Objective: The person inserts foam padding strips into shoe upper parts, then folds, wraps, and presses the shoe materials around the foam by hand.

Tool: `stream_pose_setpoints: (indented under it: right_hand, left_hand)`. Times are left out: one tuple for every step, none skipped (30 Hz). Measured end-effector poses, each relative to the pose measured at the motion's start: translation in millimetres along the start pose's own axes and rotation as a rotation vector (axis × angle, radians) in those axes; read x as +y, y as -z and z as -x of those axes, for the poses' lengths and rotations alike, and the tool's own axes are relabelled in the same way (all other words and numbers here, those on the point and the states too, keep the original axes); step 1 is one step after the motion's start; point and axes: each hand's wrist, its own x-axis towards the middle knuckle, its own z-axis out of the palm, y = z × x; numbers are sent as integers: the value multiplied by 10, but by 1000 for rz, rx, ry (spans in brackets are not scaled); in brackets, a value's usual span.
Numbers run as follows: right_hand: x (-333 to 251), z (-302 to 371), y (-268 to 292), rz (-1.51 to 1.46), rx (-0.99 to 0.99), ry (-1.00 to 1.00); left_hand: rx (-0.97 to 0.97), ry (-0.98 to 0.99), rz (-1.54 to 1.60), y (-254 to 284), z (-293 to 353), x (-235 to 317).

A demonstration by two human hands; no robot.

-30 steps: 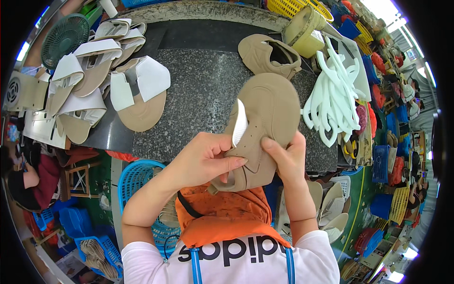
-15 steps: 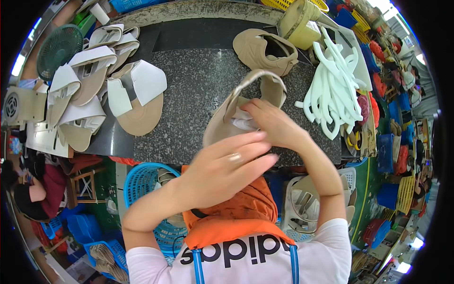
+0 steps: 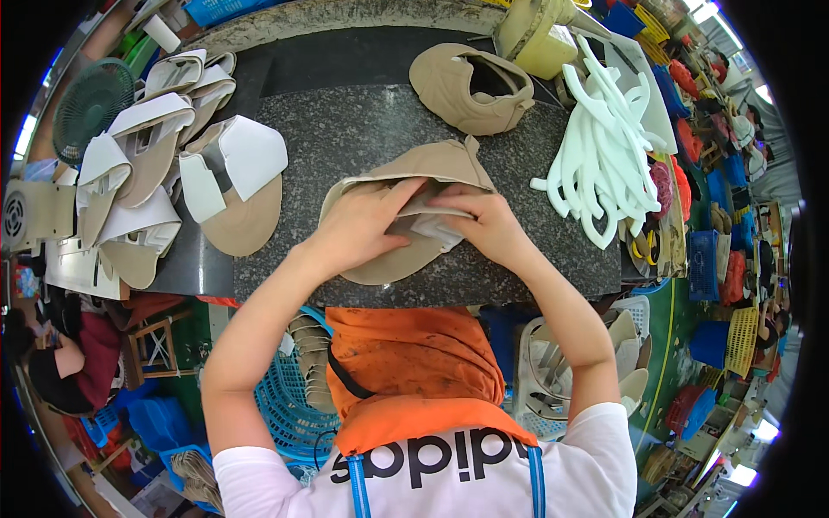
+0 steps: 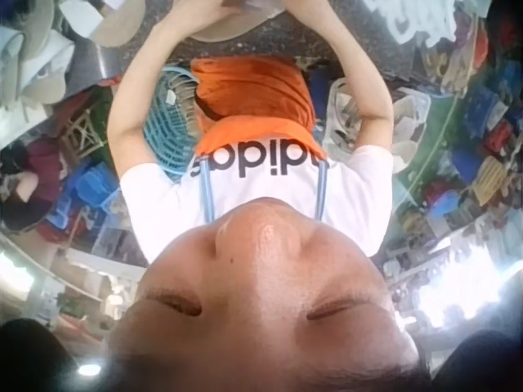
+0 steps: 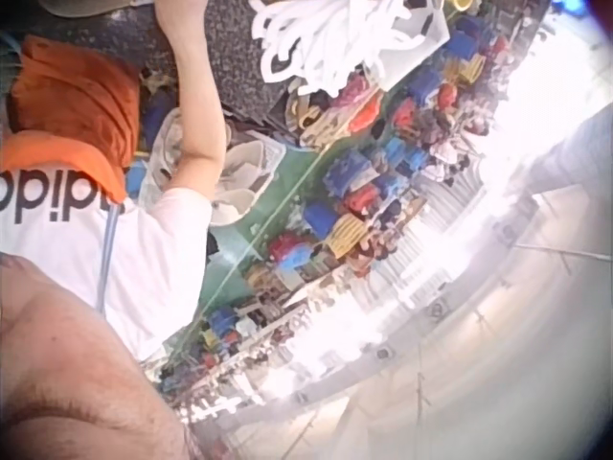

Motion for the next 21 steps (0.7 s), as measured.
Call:
stream_pose_setpoints:
  right_hand:
    - [5,29,24,96,-90,54]
    - [0,54,40,190,-181,109]
    - [-42,53,26,241,-153,147]
    - [-29,56,26,241,-151,143]
    - [-6,59,31,192,-157,108]
    - [10,71,41,140,-168,74]
    - [9,80,63,137,-174,73]
    - [1,86,96,147,-240,92]
    - [3,95,116,156,-302,108]
    - [27,96,125,154,-305,105]
    - [59,92,130,208,-317,237]
    - [83,89,150,266,-327,369]
    - [74,108,172,269,-328,368]
    - [45,141,195,346,-303,549]
    - [11,175,212,418,-281,735]
    - [-45,233,265,417,-284,738]
    - [-128,316,355,547,-446,659]
    - [-196,381,447,680,-601,578]
    - [-243,427,497,714,-680,603]
    - [-312,382,501,714,-681,605]
    - [-543,314,461,609,-505,709]
  left_hand:
    - [-61,82,44,53,-1,17]
    - [-64,84,49,37,11,10]
    - [-21,3,-26,35,25,-4]
    - [23,-78,-100,33,37,-22]
    - [21,-80,-97,13,43,-72]
    - [31,-191,-163,-18,56,-114]
    - [42,-302,-228,-38,69,-148]
    - [43,-296,-226,-50,82,-175]
    - [41,-369,-287,-43,87,-184]
    - [40,-443,-348,-40,104,-189]
    - [40,-440,-345,-47,153,-187]
    - [2,-471,-339,-59,206,-187]
    - [-35,-501,-334,-65,263,-185]
    - [-32,-504,-333,-47,324,-185]
    - [-55,-480,-289,-15,412,-175]
    - [-79,-458,-243,3,481,-153]
    - [-77,-455,-245,1,549,-88]
    - [-128,-375,-321,16,593,-1]
    - [-180,-289,-387,3,590,72]
    - [-180,-288,-388,-41,482,182]
    - [23,-164,-374,-152,319,419]
